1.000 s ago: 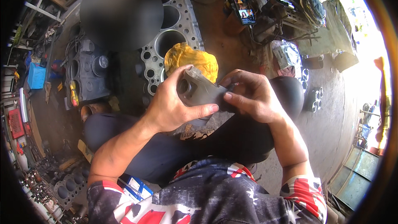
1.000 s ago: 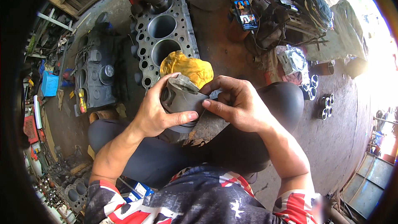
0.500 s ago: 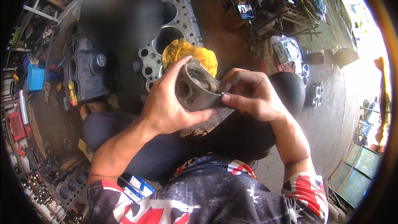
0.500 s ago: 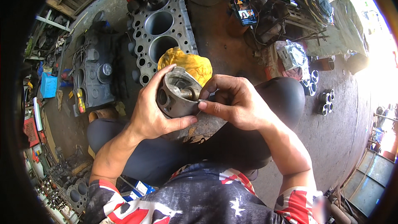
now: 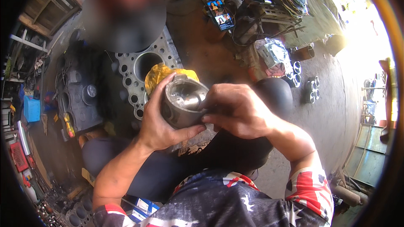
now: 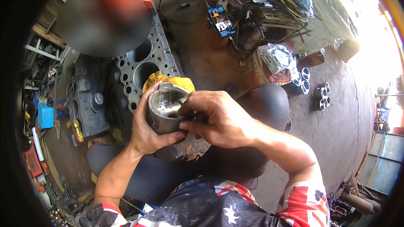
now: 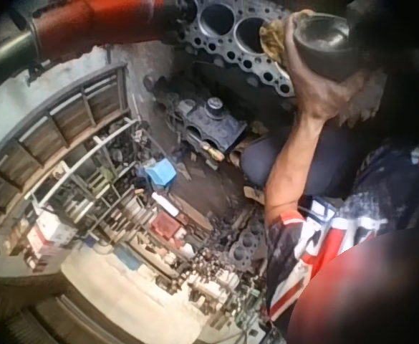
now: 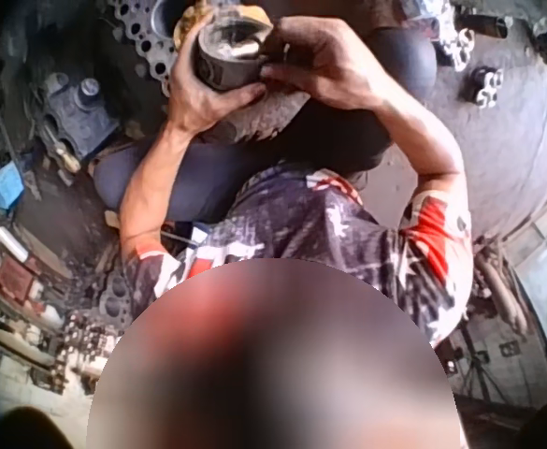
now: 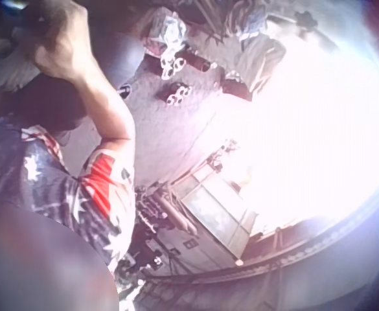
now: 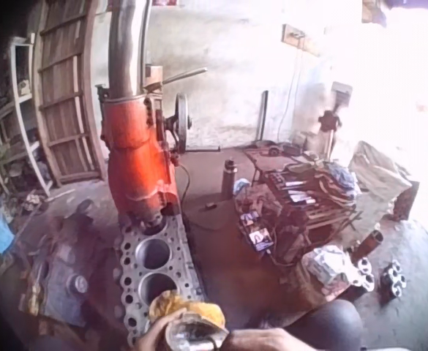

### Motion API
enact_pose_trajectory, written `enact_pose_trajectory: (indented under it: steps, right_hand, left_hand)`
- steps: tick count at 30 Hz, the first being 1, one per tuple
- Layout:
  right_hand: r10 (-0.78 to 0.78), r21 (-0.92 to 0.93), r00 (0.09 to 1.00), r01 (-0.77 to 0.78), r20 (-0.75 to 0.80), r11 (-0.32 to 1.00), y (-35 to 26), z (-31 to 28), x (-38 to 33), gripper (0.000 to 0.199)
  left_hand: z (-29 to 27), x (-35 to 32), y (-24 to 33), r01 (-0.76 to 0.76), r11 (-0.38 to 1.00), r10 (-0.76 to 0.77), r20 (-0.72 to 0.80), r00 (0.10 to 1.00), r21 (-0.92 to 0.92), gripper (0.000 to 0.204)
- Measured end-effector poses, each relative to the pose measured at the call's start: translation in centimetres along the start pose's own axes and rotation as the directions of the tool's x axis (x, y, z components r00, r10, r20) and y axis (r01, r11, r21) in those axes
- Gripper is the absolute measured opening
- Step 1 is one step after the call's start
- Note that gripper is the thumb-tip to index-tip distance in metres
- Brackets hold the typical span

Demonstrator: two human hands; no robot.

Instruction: The person wipes and cleans engine pistons and cylinder bores using a yellow cloth. They repeatedly insert the cloth into the cylinders, wipe the piston surfaces, and place the pistons back into the engine block.

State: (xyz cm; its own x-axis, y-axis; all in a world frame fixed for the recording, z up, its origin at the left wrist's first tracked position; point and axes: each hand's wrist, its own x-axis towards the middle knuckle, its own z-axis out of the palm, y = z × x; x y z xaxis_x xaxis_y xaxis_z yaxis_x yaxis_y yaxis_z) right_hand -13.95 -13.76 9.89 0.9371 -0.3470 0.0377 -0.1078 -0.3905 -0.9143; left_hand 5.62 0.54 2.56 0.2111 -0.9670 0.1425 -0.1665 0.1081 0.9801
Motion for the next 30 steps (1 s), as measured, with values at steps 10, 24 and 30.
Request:
enact_pose_trajectory:
  steps: [10, 24, 30]
  right_hand:
    - [0.133, -0.562, 0.987, -0.158, -0.086, 0.812, 4.4, -10.6, 2.4, 0.029]
    - [0.251, -0.52, 0.879, -0.447, -0.405, 0.727, 36.6, -1.3, 3.5, 0.022]
    - [0.343, -0.459, 0.857, -0.5, -0.385, 0.734, 39.9, 2.4, -0.4, 0.034]
  left_hand:
    - [0.4, 3.4, -5.0, -0.195, 0.672, 0.074, 0.198, 0.978, 0.714, 0.082]
    - [2.3, 3.3, -8.7, -0.225, 0.446, -0.143, 0.318, 0.937, 0.866, 0.083]
    - [2.1, 3.7, -9.2, -0.302, 0.335, -0.16, 0.37, 0.915, 0.892, 0.077]
